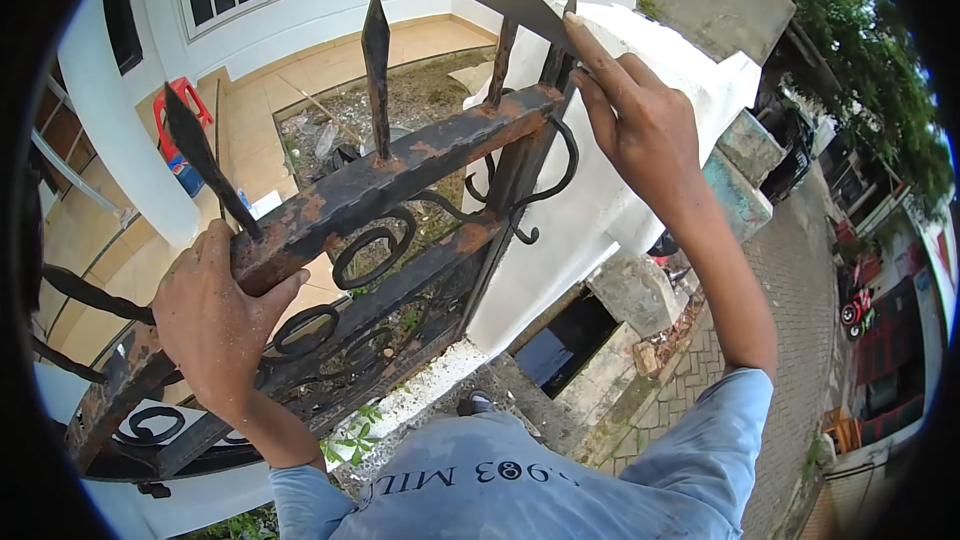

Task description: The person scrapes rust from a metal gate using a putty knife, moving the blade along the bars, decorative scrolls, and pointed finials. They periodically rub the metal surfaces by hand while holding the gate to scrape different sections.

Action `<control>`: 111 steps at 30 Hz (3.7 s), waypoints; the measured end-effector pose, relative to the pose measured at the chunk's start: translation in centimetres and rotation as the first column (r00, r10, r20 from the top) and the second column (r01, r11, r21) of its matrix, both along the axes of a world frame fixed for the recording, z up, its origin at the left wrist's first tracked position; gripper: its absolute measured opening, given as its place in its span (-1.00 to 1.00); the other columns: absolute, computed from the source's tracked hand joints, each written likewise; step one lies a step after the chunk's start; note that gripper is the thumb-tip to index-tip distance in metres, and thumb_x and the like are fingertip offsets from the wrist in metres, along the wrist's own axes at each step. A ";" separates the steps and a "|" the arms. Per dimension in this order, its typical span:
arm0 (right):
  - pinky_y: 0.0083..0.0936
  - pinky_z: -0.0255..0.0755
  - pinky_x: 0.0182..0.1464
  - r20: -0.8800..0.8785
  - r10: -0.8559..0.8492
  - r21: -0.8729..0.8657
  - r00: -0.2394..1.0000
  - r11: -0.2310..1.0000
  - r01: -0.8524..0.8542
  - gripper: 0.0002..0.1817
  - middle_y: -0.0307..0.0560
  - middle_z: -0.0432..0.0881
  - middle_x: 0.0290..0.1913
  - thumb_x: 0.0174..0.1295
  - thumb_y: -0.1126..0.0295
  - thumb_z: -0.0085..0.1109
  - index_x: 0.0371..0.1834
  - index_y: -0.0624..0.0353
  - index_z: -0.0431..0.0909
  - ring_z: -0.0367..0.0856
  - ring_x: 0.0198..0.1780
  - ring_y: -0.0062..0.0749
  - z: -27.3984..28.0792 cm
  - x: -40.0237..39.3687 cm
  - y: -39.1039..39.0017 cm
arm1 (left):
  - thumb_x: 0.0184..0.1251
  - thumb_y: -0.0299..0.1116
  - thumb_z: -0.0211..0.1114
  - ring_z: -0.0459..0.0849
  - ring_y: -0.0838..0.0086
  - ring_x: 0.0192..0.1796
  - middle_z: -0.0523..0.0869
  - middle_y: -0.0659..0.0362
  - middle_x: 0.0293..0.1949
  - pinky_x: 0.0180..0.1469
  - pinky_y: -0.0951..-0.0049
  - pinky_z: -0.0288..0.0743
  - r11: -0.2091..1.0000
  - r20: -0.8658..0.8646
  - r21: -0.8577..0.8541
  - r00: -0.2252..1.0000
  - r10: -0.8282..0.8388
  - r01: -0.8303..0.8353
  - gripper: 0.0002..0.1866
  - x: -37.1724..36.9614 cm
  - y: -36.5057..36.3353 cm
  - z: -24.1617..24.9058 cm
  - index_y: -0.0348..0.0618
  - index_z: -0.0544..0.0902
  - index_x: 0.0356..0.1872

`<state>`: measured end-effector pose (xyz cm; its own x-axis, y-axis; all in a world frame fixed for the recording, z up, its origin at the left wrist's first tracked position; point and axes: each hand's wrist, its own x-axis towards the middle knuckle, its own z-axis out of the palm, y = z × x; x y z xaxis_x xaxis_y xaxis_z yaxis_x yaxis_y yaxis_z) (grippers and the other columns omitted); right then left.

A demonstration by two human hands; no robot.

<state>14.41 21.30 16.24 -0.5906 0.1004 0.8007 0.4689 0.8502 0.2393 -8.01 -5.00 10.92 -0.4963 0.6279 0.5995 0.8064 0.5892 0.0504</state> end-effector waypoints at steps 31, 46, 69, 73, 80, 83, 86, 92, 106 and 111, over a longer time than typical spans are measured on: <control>-0.39 0.39 -0.62 0.223 -0.328 0.116 0.918 0.944 0.309 -0.39 -0.15 0.48 -0.54 0.35 0.24 0.09 0.47 -0.42 0.20 0.50 -0.65 -0.33 -0.8 -1.8 -2.7 | -0.20 0.02 0.60 0.60 0.37 -0.16 0.62 0.19 -0.23 -0.10 0.37 0.50 0.994 0.012 -0.021 0.994 -0.105 0.106 -0.38 -0.9 -0.4 -0.8 -0.14 0.57 -0.17; -0.36 0.38 -0.62 0.409 -0.352 0.157 0.842 0.936 0.315 -0.33 -0.13 0.44 -0.55 0.33 0.27 0.13 0.50 -0.39 0.14 0.47 -0.67 -0.31 -2.7 -1.3 -3.5 | -0.21 0.00 0.60 0.59 0.39 -0.18 0.61 0.20 -0.24 -0.13 0.39 0.49 0.994 0.004 -0.012 0.994 -0.107 0.107 -0.38 -0.9 -0.4 -1.0 -0.13 0.58 -0.16; -0.35 0.38 -0.65 0.321 -0.469 0.221 0.823 0.882 0.417 -0.39 -0.11 0.47 -0.55 0.39 0.24 0.03 0.49 -0.39 0.15 0.50 -0.67 -0.32 0.5 -2.4 -4.8 | -0.25 0.03 0.61 0.60 0.39 -0.21 0.60 0.20 -0.29 -0.14 0.40 0.51 0.995 0.007 -0.026 0.996 -0.094 0.094 -0.35 -0.8 -0.5 -1.0 -0.14 0.59 -0.14; -0.35 0.37 -0.66 0.284 -0.461 0.183 0.841 0.887 0.425 -0.41 -0.08 0.49 -0.53 0.40 0.25 0.01 0.49 -0.34 0.15 0.50 -0.68 -0.27 0.9 -2.9 -4.7 | -0.25 0.01 0.62 0.59 0.40 -0.22 0.60 0.21 -0.28 -0.15 0.40 0.51 0.995 0.016 -0.023 0.996 -0.093 0.093 -0.37 -0.9 -0.3 -1.0 -0.13 0.58 -0.16; -0.33 0.40 -0.64 0.229 -0.475 0.109 0.850 0.880 0.462 -0.41 -0.01 0.53 -0.52 0.40 0.25 0.00 0.50 -0.26 0.15 0.51 -0.68 -0.24 0.9 -3.7 -5.1 | -0.24 -0.02 0.62 0.59 0.41 -0.22 0.59 0.20 -0.28 -0.18 0.39 0.50 0.992 -0.010 0.003 0.992 -0.124 0.124 -0.39 -1.0 -0.4 -1.2 -0.14 0.57 -0.19; -0.32 0.38 -0.64 0.433 -0.507 0.104 0.746 0.850 0.517 -0.42 0.01 0.54 -0.53 0.40 0.29 0.00 0.49 -0.23 0.17 0.53 -0.65 -0.22 -1.0 -4.3 -6.2 | -0.23 -0.02 0.61 0.59 0.40 -0.22 0.59 0.20 -0.27 -0.18 0.38 0.50 0.992 -0.014 0.003 0.992 -0.129 0.129 -0.39 -1.0 -0.4 -1.2 -0.15 0.57 -0.18; -0.36 0.39 -0.64 0.286 -0.559 0.102 0.778 0.825 0.556 -0.41 0.04 0.54 -0.53 0.38 0.30 0.02 0.49 -0.20 0.17 0.54 -0.66 -0.25 0.3 -5.0 -6.5 | -0.21 -0.02 0.61 0.58 0.40 -0.22 0.59 0.20 -0.27 -0.18 0.38 0.49 0.991 0.017 0.001 0.991 -0.133 0.133 -0.39 -1.0 -0.4 -1.2 -0.15 0.57 -0.17; -0.37 0.40 -0.63 0.274 -0.593 0.143 0.757 0.804 0.578 -0.39 0.07 0.58 -0.52 0.35 0.36 0.04 0.49 -0.11 0.16 0.57 -0.64 -0.23 0.6 -5.7 -6.5 | -0.19 -0.04 0.60 0.56 0.40 -0.23 0.54 0.21 -0.31 -0.19 0.38 0.48 0.987 0.021 -0.019 0.987 -0.157 0.157 -0.41 -1.1 -0.6 -1.2 -0.15 0.56 -0.18; -0.36 0.43 -0.63 0.341 -0.625 0.203 0.702 0.778 0.594 -0.41 0.11 0.60 -0.49 0.31 0.48 -0.02 0.45 -0.04 0.24 0.59 -0.63 -0.25 0.4 -6.2 -7.4 | -0.13 -0.04 0.58 0.56 0.40 -0.19 0.53 0.20 -0.24 -0.15 0.37 0.47 0.981 0.031 -0.023 0.981 -0.191 0.192 -0.38 -1.1 -0.8 -1.3 -0.16 0.54 -0.08; -0.42 0.46 -0.64 0.367 -0.637 0.177 0.678 0.763 0.621 -0.34 0.09 0.61 -0.44 0.28 0.49 0.01 0.49 -0.08 0.17 0.61 -0.63 -0.28 1.2 -6.2 -7.7 | -0.36 -0.03 0.64 0.67 0.30 -0.08 0.71 0.08 -0.11 -0.02 0.32 0.55 0.991 0.122 -0.038 0.985 -0.121 0.127 -0.28 -0.6 -0.6 -0.3 -0.22 0.64 -0.09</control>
<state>8.16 13.61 17.40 -0.6526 0.5396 0.5319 0.7521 0.3764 0.5410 -8.63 -5.57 10.58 -0.4793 0.7141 0.5102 0.8631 0.4891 0.1262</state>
